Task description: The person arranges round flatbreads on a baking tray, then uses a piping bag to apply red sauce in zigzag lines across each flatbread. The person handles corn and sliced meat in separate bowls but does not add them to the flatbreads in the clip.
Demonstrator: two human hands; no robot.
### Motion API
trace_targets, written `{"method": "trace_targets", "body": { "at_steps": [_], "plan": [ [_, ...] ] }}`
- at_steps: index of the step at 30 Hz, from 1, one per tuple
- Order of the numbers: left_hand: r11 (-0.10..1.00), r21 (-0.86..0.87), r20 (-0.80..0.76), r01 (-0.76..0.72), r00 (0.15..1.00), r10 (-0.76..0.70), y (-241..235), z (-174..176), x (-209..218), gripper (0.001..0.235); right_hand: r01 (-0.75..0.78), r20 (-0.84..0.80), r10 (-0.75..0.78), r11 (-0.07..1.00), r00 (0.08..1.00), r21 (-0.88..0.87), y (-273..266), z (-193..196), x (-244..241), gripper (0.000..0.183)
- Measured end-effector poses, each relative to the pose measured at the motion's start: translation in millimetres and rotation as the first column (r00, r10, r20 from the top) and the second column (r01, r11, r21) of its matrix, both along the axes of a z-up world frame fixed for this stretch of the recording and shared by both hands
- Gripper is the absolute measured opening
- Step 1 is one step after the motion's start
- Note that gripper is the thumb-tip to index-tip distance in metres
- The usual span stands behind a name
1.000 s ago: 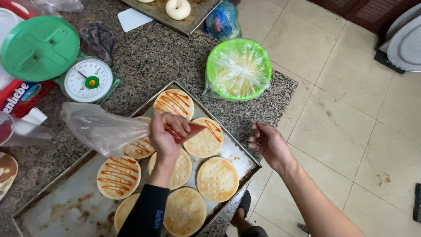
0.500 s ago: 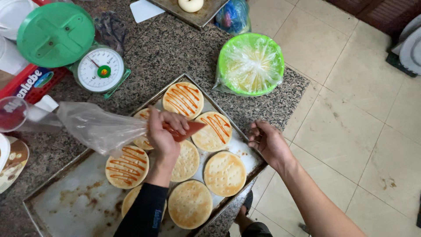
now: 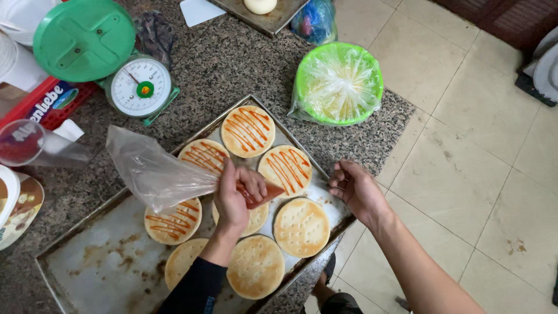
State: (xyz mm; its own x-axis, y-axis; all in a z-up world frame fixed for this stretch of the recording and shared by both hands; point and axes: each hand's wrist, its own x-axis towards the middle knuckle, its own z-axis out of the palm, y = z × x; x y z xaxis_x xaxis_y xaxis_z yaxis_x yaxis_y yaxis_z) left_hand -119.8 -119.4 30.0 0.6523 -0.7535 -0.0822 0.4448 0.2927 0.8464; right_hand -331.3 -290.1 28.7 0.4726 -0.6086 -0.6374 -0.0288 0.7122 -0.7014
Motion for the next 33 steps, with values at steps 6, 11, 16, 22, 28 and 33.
{"method": "trace_targets", "body": {
  "at_steps": [6,11,16,22,28,33],
  "plan": [
    [0.970,-0.064,-0.086,-0.234,0.970,0.229,5.2,-4.3,23.0,0.062,-0.009,-0.002,0.009,1.000,1.000,-0.005,2.8,-4.0,-0.8,0.025],
    [0.994,-0.008,-0.062,-0.110,0.992,0.109,13.6,-16.5,8.4,0.066,-0.018,0.009,0.018,1.000,1.000,-0.015,7.9,-6.5,1.8,0.026],
    [0.974,-0.052,-0.134,-0.220,0.968,0.212,21.8,-12.1,19.0,0.067,-0.046,0.028,0.046,0.999,0.999,-0.018,11.4,-7.1,2.5,0.026],
    [0.966,-0.036,-0.219,-0.258,0.945,0.244,48.3,8.5,31.8,0.070,-0.080,0.047,0.081,0.997,0.996,-0.022,19.4,-6.7,8.1,0.024],
    [0.975,-0.134,-0.086,-0.179,0.982,0.168,61.5,-10.5,10.7,0.066,-0.066,0.010,0.066,0.998,0.998,0.016,27.0,-9.8,18.6,0.023],
    [0.993,-0.022,-0.031,-0.120,0.992,0.119,58.4,-17.4,8.1,0.067,-0.086,0.029,0.086,0.996,0.996,0.012,33.5,-8.1,22.5,0.022]
  ]
}}
